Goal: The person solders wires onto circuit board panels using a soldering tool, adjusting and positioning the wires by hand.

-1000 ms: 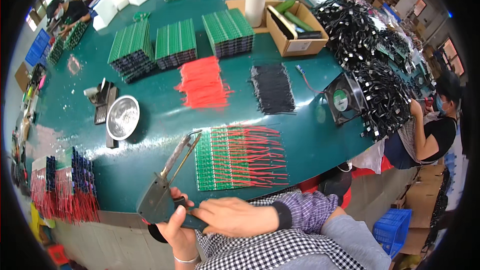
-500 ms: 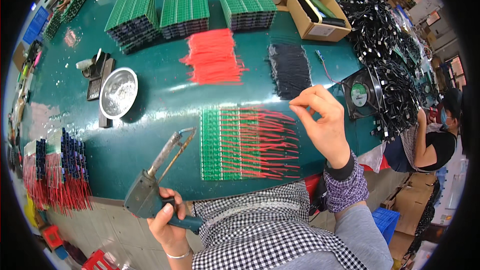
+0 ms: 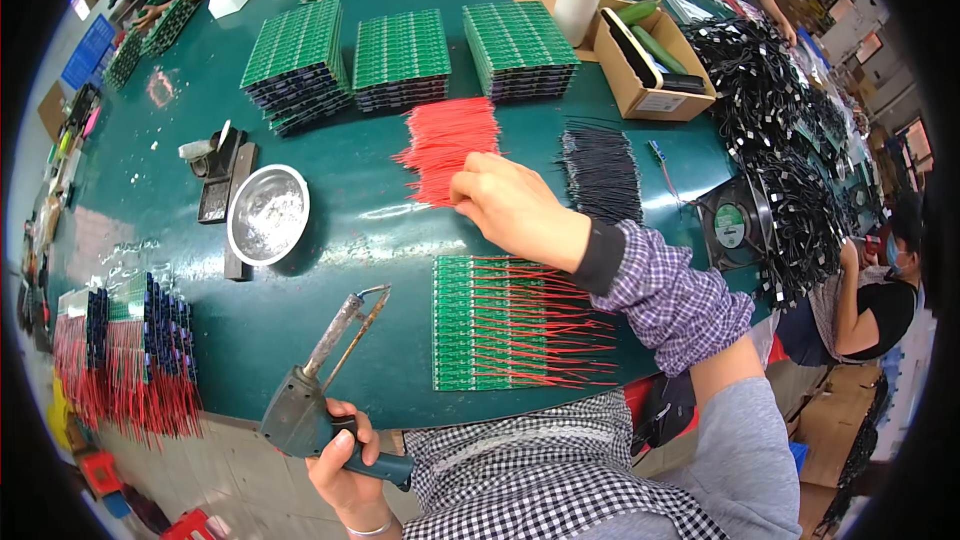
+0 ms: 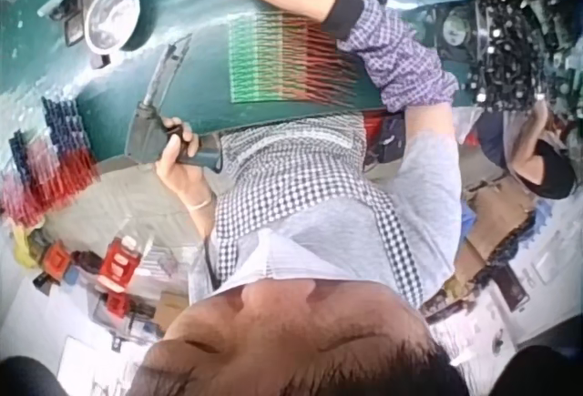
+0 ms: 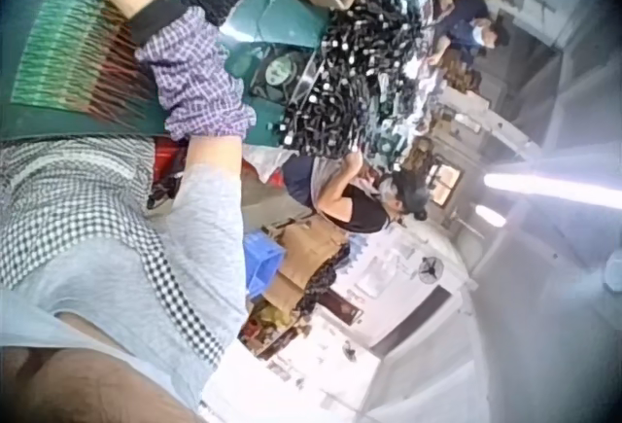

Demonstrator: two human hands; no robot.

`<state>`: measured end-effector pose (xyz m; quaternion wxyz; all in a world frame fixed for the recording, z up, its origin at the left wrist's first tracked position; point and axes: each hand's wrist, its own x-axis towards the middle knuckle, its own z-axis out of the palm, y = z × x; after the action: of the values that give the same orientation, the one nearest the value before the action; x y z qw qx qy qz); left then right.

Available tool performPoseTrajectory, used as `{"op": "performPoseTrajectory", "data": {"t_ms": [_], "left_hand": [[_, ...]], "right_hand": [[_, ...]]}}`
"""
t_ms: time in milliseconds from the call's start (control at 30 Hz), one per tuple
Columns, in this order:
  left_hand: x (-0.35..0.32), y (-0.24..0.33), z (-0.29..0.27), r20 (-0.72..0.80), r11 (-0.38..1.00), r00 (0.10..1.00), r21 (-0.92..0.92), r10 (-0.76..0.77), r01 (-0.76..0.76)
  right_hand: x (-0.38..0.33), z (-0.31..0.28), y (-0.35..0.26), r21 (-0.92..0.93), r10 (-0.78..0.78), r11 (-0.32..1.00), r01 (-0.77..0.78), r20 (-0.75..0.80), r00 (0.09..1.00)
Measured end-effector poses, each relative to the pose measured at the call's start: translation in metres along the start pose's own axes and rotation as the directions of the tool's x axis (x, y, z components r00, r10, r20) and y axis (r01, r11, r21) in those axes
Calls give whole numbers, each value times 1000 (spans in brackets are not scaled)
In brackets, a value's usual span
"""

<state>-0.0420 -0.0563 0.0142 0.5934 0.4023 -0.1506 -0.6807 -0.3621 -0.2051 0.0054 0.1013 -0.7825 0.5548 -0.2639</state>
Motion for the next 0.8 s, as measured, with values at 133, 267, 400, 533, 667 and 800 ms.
{"op": "performPoseTrajectory", "data": {"t_ms": [133,267,400,533,667,800], "left_hand": [[-1,2,-6,-40,999,999,34,36,-35],[2,2,-11,-57,998,998,46,40,-38],[2,4,-10,12,997,1000,76,8,-9],[2,2,-8,-34,997,999,73,35,-32],[0,0,-11,-17,998,1000,64,27,-25],[-10,3,-16,-15,999,1000,47,11,-10]], "right_hand": [[9,23,7,-53,44,998,-43,12,999],[13,36,14,-82,21,996,-20,7,1000],[14,35,17,-54,-13,998,12,-23,1000],[11,41,21,-151,-61,987,55,-40,997],[9,39,20,-226,-82,971,74,-25,996],[0,12,-7,-184,-115,978,97,-85,990]]}}
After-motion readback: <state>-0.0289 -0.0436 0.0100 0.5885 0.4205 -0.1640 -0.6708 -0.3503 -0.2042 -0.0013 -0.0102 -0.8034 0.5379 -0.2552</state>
